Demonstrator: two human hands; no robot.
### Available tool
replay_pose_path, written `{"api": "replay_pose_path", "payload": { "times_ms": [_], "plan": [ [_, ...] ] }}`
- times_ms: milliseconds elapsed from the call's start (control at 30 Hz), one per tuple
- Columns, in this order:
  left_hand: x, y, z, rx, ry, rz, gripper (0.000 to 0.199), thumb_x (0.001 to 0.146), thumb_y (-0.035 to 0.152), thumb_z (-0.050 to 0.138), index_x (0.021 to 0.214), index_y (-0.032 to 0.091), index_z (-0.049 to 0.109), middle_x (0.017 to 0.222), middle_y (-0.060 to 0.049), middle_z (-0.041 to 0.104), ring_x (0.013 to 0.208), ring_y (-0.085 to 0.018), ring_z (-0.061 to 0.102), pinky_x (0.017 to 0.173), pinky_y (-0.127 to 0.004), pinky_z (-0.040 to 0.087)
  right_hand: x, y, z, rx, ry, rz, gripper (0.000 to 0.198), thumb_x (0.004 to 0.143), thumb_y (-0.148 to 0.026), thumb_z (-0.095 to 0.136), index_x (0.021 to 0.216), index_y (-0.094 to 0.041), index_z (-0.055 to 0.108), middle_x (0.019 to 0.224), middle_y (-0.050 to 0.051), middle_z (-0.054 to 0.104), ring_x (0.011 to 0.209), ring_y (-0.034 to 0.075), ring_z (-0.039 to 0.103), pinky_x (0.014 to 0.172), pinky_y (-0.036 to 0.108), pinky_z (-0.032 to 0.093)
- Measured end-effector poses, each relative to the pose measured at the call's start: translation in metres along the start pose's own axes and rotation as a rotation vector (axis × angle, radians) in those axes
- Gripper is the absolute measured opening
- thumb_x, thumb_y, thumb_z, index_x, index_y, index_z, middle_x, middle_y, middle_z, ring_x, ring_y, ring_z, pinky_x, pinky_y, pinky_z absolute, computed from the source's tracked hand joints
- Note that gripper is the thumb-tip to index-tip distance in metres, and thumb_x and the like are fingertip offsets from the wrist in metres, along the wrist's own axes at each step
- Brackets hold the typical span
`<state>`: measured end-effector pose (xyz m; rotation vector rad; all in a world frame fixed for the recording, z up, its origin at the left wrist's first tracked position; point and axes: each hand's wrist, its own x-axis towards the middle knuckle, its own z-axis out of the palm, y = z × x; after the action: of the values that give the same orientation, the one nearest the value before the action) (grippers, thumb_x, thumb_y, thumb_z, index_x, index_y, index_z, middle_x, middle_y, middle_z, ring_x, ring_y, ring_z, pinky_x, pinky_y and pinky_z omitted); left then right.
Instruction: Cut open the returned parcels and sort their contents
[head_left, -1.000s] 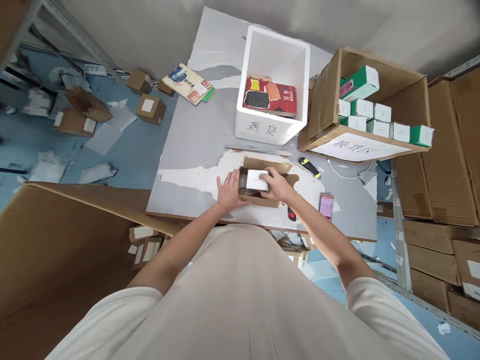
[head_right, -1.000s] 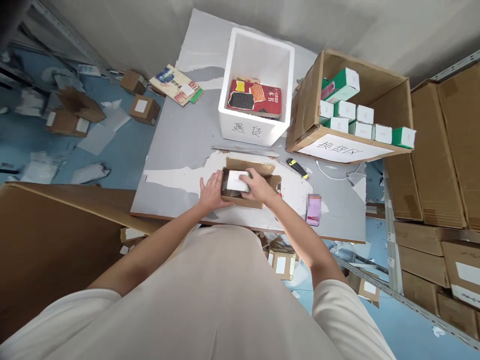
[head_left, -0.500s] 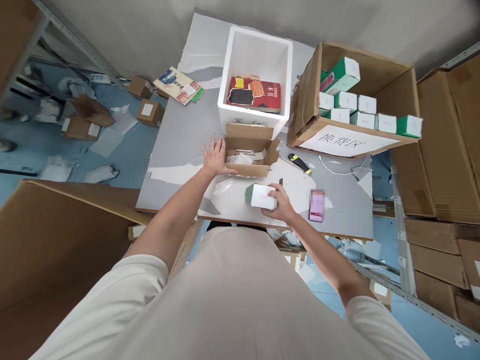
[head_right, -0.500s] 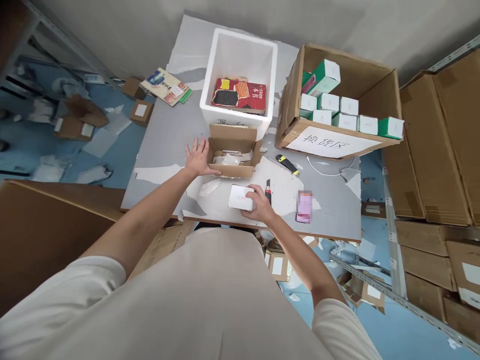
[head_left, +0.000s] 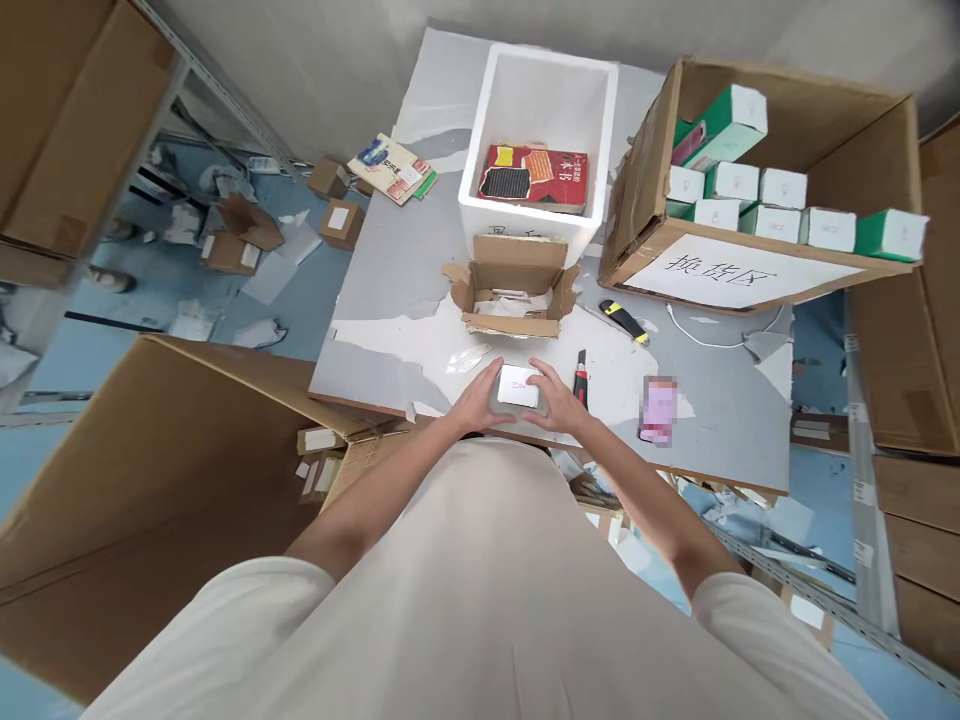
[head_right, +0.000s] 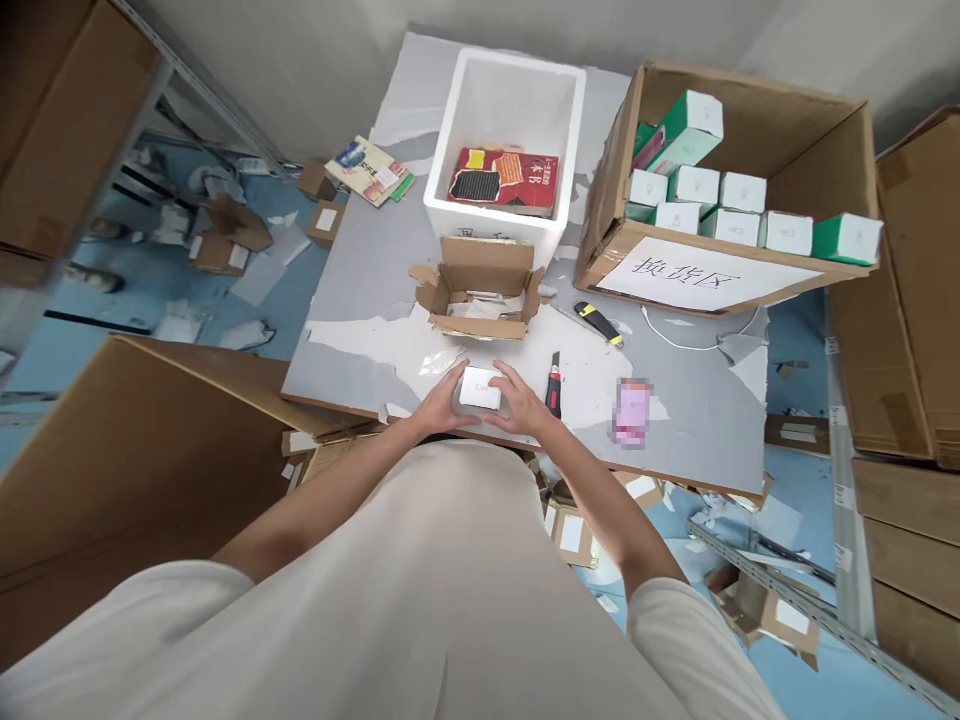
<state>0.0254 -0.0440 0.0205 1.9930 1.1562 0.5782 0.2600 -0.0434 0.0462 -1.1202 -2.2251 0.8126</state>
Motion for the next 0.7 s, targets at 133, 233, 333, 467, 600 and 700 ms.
{"api": "replay_pose_path", "payload": {
  "times_ms": [133, 233, 333, 467, 600, 700],
  "plan": [
    [0.019, -0.003, 0.010, -0.067, -0.004, -0.045, 0.106, 0.065, 0.043, 0.083, 0.149, 0.021, 0.021, 0.138, -0.018, 0.049, 0.128, -0.034, 0.051, 0.105, -0.053, 0.044, 0.005, -0.021, -0.023, -0.191, -0.118, 0.067, 0.030, 0.094, -0.035, 0.047, 0.117, -0.018, 0.055, 0.143, 0.018, 0.048, 0.138, 0.029, 0.040, 0.109, 0.053, 0.037],
    [0.024, -0.005, 0.005, -0.055, -0.044, -0.030, 0.105, 0.062, 0.039, 0.086, 0.146, 0.019, 0.026, 0.135, -0.018, 0.051, 0.125, -0.034, 0.052, 0.103, -0.052, 0.045, 0.015, -0.042, -0.033, -0.378, -0.268, 0.113, 0.034, 0.092, -0.031, 0.052, 0.123, -0.017, 0.056, 0.144, 0.018, 0.048, 0.136, 0.031, 0.043, 0.109, 0.057, 0.035],
    [0.025, -0.005, 0.001, -0.036, -0.068, -0.017, 0.106, 0.058, 0.039, 0.088, 0.144, 0.017, 0.031, 0.133, -0.019, 0.051, 0.124, -0.035, 0.053, 0.102, -0.051, 0.045, 0.025, -0.063, -0.034, -0.571, -0.395, 0.138, 0.041, 0.090, -0.023, 0.053, 0.130, -0.013, 0.052, 0.146, 0.021, 0.046, 0.135, 0.034, 0.042, 0.107, 0.060, 0.034],
    [0.028, -0.004, -0.005, -0.033, -0.073, 0.035, 0.094, 0.062, 0.038, 0.086, 0.139, 0.017, 0.036, 0.132, -0.018, 0.053, 0.124, -0.034, 0.053, 0.103, -0.050, 0.045, 0.036, -0.082, -0.026, -0.778, -0.470, 0.123, 0.042, 0.089, -0.015, 0.046, 0.129, -0.002, 0.048, 0.138, 0.030, 0.048, 0.127, 0.037, 0.048, 0.102, 0.054, 0.038],
    [0.030, -0.013, -0.022, -0.039, -0.071, 0.090, 0.087, 0.061, 0.038, 0.086, 0.133, 0.017, 0.043, 0.129, -0.016, 0.055, 0.122, -0.032, 0.055, 0.103, -0.047, 0.045, 0.042, -0.081, -0.022, -0.755, -0.445, 0.104, 0.044, 0.092, -0.023, 0.043, 0.130, -0.002, 0.047, 0.133, 0.028, 0.053, 0.117, 0.034, 0.056, 0.095, 0.044, 0.045],
    [0.030, -0.022, -0.038, -0.056, -0.111, 0.100, 0.086, 0.058, 0.036, 0.087, 0.130, 0.017, 0.045, 0.127, -0.015, 0.057, 0.120, -0.032, 0.056, 0.101, -0.046, 0.046, 0.049, -0.069, -0.017, -0.532, -0.232, 0.280, 0.042, 0.095, -0.025, 0.035, 0.134, -0.012, 0.045, 0.116, 0.018, 0.066, 0.100, 0.027, 0.065, 0.083, 0.038, 0.051]
  ]
}}
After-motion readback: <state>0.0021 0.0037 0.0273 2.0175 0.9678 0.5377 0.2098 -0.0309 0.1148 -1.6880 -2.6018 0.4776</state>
